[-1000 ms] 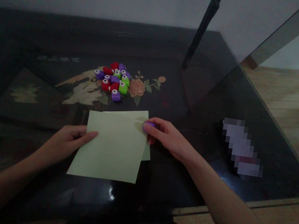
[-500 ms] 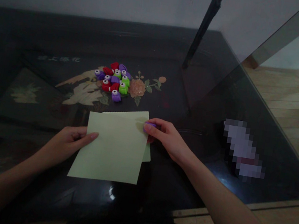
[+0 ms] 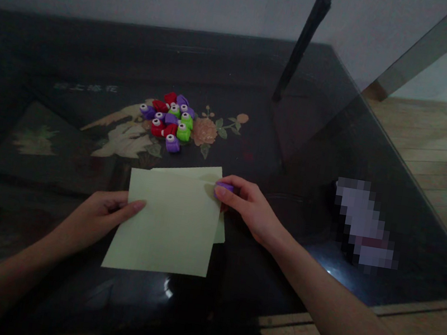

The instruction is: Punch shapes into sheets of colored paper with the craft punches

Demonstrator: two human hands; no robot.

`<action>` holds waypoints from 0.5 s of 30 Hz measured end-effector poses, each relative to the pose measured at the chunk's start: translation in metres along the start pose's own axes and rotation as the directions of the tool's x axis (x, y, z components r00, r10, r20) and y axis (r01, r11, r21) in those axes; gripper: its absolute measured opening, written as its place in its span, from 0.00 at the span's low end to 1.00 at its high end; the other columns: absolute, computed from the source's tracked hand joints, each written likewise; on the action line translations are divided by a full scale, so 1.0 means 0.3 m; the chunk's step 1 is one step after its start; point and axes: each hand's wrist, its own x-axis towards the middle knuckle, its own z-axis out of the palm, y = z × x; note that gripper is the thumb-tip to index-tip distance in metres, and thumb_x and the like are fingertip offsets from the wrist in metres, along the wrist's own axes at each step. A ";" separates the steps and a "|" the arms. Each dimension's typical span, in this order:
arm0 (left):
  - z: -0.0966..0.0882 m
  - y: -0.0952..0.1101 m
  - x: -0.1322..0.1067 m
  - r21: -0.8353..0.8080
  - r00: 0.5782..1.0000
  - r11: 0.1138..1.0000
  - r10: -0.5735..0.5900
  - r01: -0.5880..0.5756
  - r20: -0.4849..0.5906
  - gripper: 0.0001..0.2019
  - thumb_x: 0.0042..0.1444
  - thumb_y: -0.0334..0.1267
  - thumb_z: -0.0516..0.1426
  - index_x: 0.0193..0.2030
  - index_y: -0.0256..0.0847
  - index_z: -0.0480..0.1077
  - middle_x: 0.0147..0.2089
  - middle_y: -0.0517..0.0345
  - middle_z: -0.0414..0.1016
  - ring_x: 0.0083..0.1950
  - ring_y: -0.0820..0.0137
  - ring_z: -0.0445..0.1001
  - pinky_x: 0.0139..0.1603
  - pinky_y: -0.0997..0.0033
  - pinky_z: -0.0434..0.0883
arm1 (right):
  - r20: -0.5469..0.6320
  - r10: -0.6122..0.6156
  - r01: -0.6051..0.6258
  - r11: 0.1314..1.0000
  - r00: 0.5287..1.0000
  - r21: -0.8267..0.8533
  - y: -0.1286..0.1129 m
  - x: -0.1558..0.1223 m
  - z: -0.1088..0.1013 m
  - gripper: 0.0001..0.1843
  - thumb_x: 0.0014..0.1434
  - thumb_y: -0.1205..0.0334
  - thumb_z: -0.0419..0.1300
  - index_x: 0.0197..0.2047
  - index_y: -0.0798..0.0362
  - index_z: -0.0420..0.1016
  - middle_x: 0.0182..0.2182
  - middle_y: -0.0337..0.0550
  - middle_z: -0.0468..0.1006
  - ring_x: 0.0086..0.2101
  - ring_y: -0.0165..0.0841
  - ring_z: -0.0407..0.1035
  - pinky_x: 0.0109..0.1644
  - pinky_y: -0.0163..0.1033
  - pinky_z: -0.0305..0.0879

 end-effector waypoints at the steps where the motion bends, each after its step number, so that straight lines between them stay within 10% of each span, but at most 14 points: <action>1: 0.000 -0.002 0.000 0.012 1.000 1.000 0.009 -0.009 -0.001 0.15 0.56 0.46 0.54 0.25 0.40 0.73 0.24 0.56 0.78 0.24 0.68 0.73 0.22 0.74 0.68 | -0.001 -0.004 0.004 1.000 1.000 -0.011 0.003 0.001 -0.001 0.11 0.54 0.54 0.65 0.37 0.52 0.76 0.28 0.37 0.70 0.29 0.28 0.63 0.35 0.36 0.60; 15: 0.006 -0.006 -0.006 -0.034 0.999 0.999 -0.015 0.014 -0.035 0.16 0.56 0.49 0.56 0.28 0.39 0.74 0.25 0.56 0.78 0.25 0.67 0.74 0.23 0.73 0.70 | 0.023 -0.036 0.037 0.998 0.999 -0.050 0.003 0.000 -0.012 0.13 0.56 0.52 0.64 0.40 0.52 0.75 0.29 0.37 0.71 0.30 0.29 0.65 0.37 0.37 0.61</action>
